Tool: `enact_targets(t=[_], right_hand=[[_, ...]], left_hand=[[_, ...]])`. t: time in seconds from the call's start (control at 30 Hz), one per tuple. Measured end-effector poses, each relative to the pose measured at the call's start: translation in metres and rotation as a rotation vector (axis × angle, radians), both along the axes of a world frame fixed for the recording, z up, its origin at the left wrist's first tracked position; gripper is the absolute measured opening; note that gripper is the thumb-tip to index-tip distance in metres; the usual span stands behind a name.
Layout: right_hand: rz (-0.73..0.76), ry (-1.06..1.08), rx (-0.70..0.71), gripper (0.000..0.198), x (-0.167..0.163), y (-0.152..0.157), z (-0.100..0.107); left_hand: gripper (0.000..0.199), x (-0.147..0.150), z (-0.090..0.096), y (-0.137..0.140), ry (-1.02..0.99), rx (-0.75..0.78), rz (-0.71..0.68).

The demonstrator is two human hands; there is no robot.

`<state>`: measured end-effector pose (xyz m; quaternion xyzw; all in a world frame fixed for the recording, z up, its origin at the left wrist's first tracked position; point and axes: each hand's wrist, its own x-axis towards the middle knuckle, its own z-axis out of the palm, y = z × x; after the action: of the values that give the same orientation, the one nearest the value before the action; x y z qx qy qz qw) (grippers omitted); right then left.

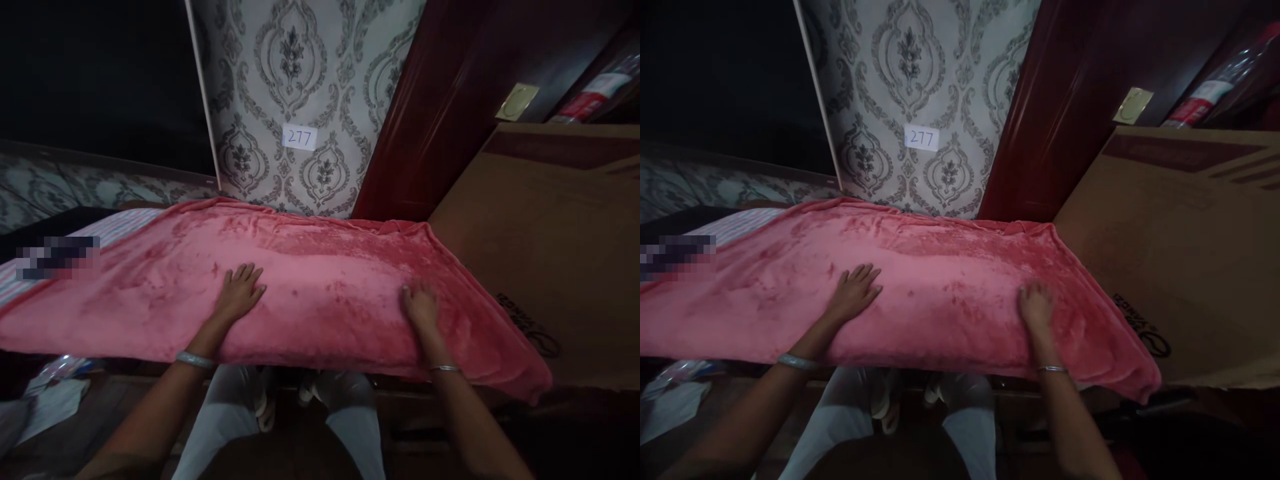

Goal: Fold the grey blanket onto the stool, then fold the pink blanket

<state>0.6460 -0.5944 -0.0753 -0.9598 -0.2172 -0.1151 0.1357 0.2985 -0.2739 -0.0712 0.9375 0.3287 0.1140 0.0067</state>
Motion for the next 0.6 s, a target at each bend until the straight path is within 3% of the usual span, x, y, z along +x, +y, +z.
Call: enact_targets(t=[0.1, 0.2, 0.3, 0.43, 0.6], right_hand=[[0.336, -0.046, 0.045, 0.06, -0.048, 0.055, 0.008], [0.692, 0.039, 0.033, 0.058, -0.108, 0.109, 0.01], [0.928, 0.11, -0.015, 0.059, -0.156, 0.148, 0.009], [1.05, 0.139, -0.085, 0.062, -0.181, 0.174, 0.009], [0.955, 0.16, -0.152, 0.061, -0.154, 0.187, 0.011]], left_hand=[[0.057, 0.0, -0.001, 0.001, -0.016, -0.01, -0.005], [0.057, -0.002, -0.002, 0.002, -0.032, -0.021, -0.012], [0.056, -0.002, -0.002, 0.002, -0.044, -0.01, -0.015], [0.056, -0.002, -0.001, 0.001, -0.029, 0.005, -0.009], [0.056, -0.002, 0.001, 0.001, -0.023, 0.014, -0.01]])
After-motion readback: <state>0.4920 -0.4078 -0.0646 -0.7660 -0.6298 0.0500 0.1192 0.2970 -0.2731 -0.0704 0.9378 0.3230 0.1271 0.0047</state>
